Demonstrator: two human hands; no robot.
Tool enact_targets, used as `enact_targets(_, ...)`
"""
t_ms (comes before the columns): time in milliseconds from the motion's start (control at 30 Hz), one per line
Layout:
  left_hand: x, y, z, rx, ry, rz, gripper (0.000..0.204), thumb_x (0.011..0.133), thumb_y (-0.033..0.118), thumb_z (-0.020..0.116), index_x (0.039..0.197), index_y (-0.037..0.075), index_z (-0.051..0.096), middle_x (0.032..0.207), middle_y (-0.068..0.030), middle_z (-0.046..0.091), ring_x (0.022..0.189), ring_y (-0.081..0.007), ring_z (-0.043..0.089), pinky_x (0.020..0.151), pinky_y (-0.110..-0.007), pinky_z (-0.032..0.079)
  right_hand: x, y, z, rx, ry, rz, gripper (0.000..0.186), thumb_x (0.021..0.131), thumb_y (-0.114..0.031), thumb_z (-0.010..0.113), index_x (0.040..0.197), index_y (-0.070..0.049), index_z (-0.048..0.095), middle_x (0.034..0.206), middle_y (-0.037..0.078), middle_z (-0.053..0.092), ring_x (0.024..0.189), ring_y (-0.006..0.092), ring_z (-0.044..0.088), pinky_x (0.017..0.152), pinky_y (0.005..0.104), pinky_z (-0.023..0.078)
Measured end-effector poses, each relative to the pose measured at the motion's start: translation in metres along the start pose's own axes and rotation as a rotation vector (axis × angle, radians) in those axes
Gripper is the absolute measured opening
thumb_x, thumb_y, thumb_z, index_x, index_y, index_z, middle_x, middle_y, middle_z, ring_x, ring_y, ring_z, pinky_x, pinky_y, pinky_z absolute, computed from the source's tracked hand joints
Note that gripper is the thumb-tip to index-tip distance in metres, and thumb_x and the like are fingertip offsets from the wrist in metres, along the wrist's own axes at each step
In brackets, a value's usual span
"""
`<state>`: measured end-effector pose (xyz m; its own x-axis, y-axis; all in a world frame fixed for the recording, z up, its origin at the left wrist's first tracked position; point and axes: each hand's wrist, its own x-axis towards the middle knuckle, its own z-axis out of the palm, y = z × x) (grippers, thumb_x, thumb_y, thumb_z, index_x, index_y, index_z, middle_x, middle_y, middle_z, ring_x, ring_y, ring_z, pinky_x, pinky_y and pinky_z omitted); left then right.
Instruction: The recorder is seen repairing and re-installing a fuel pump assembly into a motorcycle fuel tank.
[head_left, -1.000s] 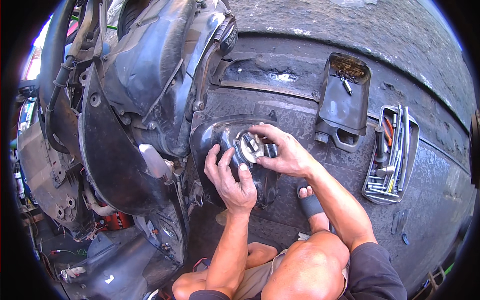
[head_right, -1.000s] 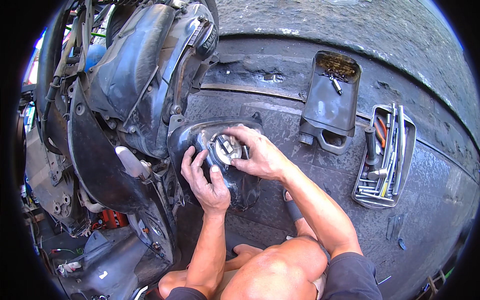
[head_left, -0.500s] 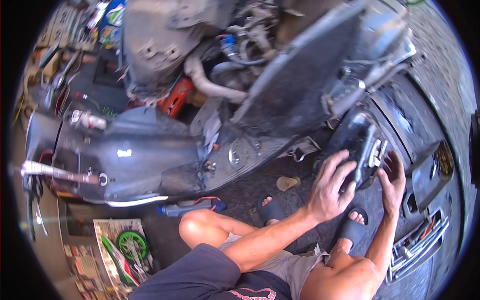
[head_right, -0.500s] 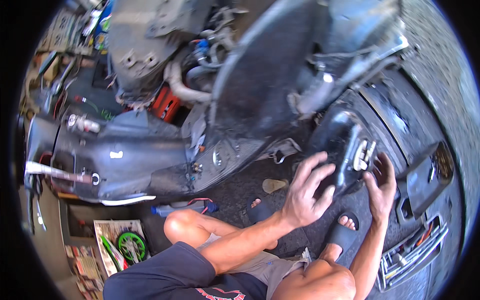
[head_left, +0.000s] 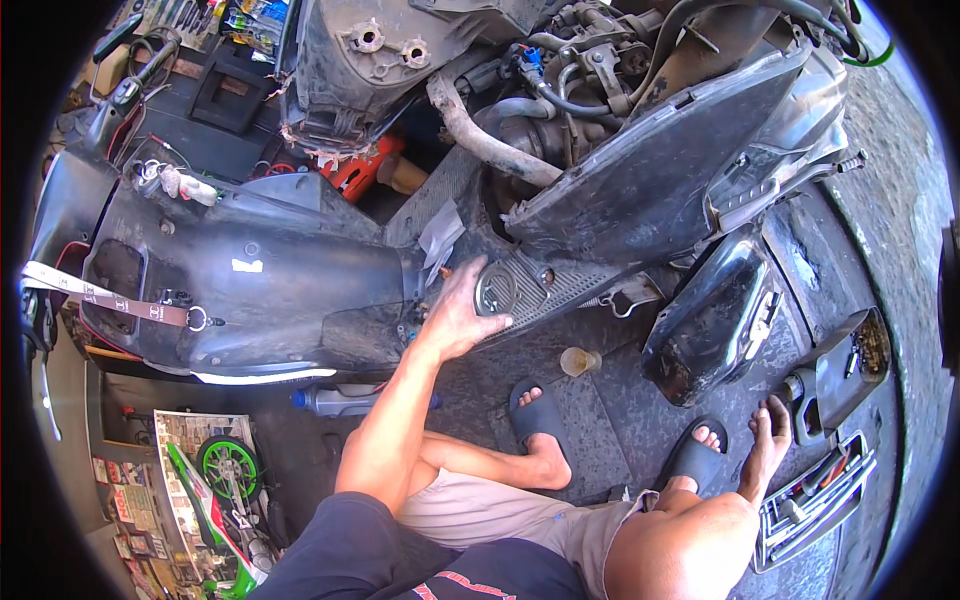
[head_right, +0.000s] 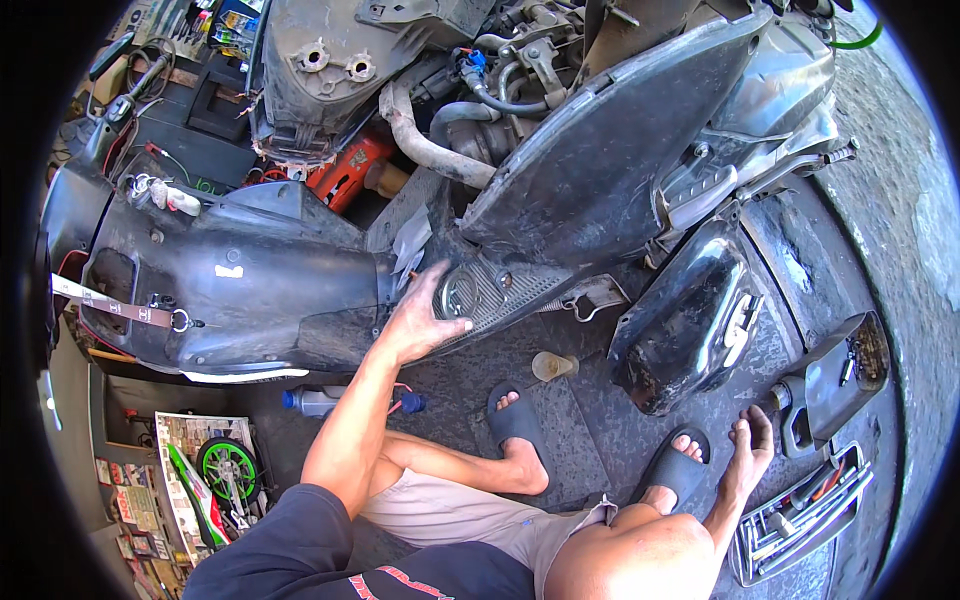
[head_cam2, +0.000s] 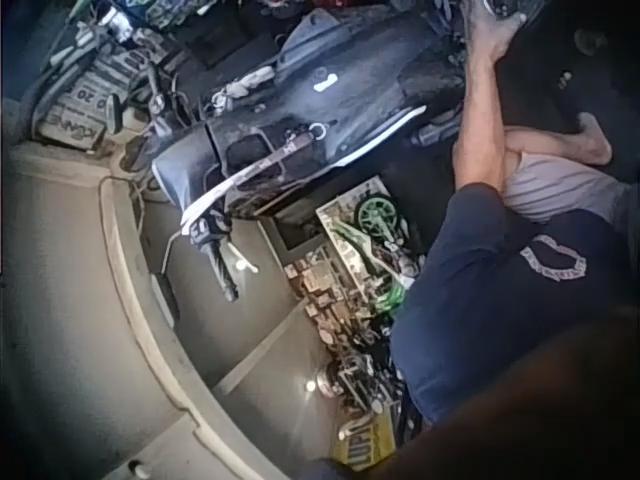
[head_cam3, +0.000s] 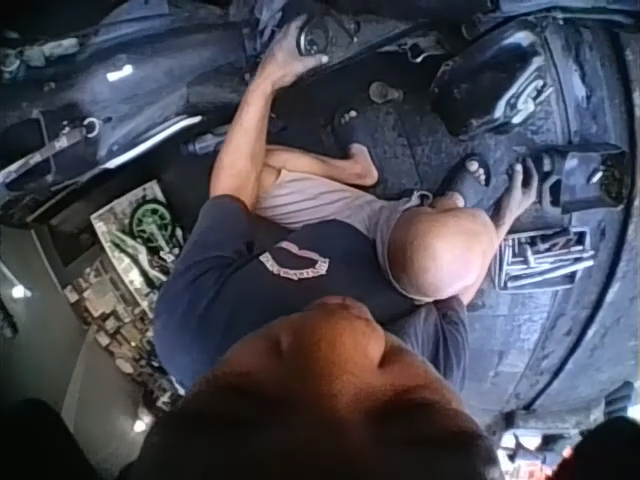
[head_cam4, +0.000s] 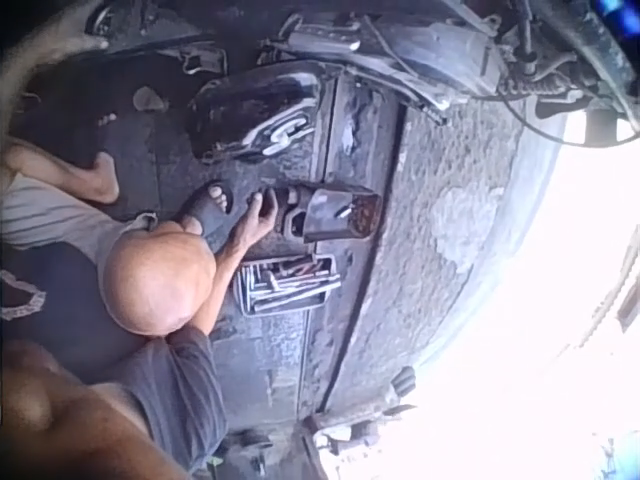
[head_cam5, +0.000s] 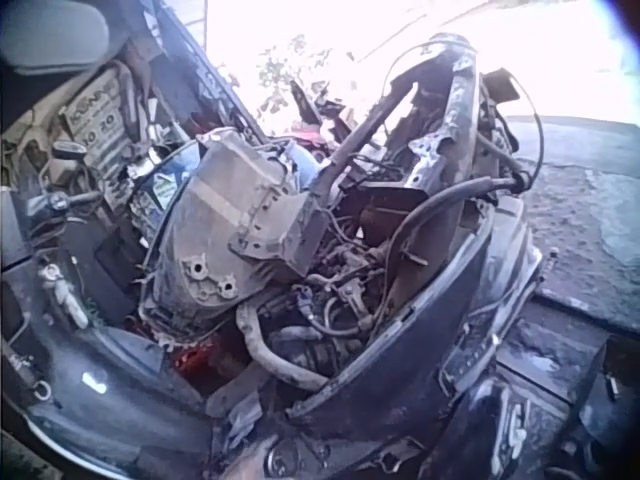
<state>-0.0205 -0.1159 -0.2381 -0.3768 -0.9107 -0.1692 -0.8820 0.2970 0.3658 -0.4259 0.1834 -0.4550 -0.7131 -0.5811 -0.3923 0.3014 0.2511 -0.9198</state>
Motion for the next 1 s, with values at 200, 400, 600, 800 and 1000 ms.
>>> enact_targets(200,-0.004,-0.003,0.002,-0.117,0.064,-0.055,0.096,0.075,0.023,0.086,0.152,-0.004,0.036,0.155,-0.0280,0.042,0.148,-0.0389,0.035,0.123,-0.044,0.029,-0.018,-0.050,0.012,-0.017,0.093,-0.095,0.028,0.097,-0.010,0.067,0.124,0.001,0.066,0.103,0.005,0.068,0.085,0.0097,0.059,0.075,0.0246,0.049)
enact_targets(400,-0.031,-0.020,0.075,-0.453,0.756,-0.377,0.031,0.091,0.005,0.061,0.120,-0.005,0.066,0.105,-0.0153,0.070,0.089,-0.0224,0.069,0.081,-0.036,0.055,-0.038,-0.210,0.136,-0.343,-0.744,-0.526,0.025,0.088,-0.002,0.071,0.113,0.000,0.070,0.093,0.008,0.069,0.076,0.0185,0.066,0.069,0.0327,0.052)
enact_targets(600,-0.071,0.049,0.102,-1.685,0.800,-0.664,0.021,0.103,0.018,0.050,0.108,0.001,0.061,0.093,-0.0070,0.062,0.080,-0.0173,0.062,0.074,-0.033,0.055,-0.071,-0.257,0.323,-0.832,-1.312,-1.118,0.019,0.081,-0.003,0.065,0.099,0.000,0.070,0.103,0.018,0.069,0.095,0.0379,0.070,0.082,0.0450,0.057)
enact_targets(800,-0.065,0.055,0.129,-2.299,0.652,-0.944,0.034,0.101,0.029,0.050,0.117,-0.001,0.056,0.116,-0.0134,0.058,0.107,-0.0263,0.060,0.098,-0.041,0.053,-0.071,-0.185,0.427,-1.169,-1.471,-1.360,0.022,0.080,-0.004,0.062,0.098,-0.004,0.074,0.115,0.017,0.069,0.107,0.0379,0.066,0.094,0.0442,0.055)
enact_targets(1000,-0.064,0.046,0.122,-2.322,0.705,-0.826,0.032,0.103,0.033,0.047,0.108,0.004,0.058,0.109,-0.0107,0.062,0.102,-0.0253,0.062,0.097,-0.041,0.052,-0.076,-0.174,0.436,-1.199,-1.466,-1.419,0.020,0.082,-0.006,0.060,0.097,-0.003,0.073,0.121,0.016,0.067,0.118,0.0364,0.062,0.097,0.0435,0.054)
